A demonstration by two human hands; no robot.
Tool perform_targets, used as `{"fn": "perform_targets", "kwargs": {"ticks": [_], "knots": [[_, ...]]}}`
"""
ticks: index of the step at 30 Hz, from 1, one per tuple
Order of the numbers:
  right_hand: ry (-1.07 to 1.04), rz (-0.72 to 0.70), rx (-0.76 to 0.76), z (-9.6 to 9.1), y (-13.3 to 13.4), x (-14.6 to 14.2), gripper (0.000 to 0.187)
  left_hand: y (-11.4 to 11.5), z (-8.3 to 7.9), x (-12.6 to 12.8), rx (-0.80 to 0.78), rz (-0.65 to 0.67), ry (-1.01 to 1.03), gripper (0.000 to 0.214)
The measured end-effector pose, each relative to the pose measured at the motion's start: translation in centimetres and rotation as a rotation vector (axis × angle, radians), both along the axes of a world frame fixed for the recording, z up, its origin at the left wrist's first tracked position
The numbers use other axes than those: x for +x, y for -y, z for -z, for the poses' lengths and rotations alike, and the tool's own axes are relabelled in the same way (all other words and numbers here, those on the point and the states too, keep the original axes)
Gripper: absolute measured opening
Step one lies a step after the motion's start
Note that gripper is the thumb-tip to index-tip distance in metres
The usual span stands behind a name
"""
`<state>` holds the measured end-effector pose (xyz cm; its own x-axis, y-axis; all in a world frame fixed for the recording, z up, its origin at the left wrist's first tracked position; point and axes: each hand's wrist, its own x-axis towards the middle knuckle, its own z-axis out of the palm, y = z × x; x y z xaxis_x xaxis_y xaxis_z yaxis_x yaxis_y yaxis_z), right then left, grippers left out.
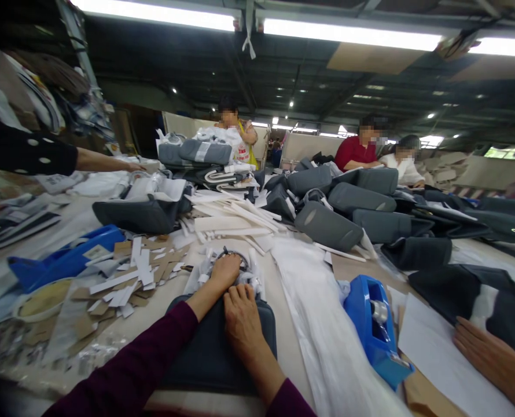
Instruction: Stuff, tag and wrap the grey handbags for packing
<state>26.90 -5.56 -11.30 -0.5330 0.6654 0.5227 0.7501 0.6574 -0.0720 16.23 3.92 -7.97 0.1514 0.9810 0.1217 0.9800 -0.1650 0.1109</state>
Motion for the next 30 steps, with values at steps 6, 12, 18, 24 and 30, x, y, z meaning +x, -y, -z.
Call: {"fn": "perform_targets", "kwargs": {"ticks": [6,12,18,24,30], "knots": [[-0.051,-0.078,0.0,-0.5,0.9,0.5,0.036,-0.1,0.6,-0.1,0.08,-0.026,-0.012,0.035],[-0.031,-0.072,-0.084,0.1,4.3,1.7,0.065,-0.4,1.3,-0.1,0.068,-0.056,0.02,0.036],[-0.014,-0.054,-0.096,0.5,5.6,2.0,0.072,0.8,-0.3,-0.2,0.154,-0.049,0.067,0.032],[-0.056,-0.08,0.02,2.5,4.3,1.7,0.075,5.4,-2.0,-0.7,0.383,0.171,0.195,0.022],[-0.128,-0.282,-0.183,-0.2,1.7,2.9,0.042,7.8,2.2,-1.3,0.135,0.176,0.444,0.022]]}}
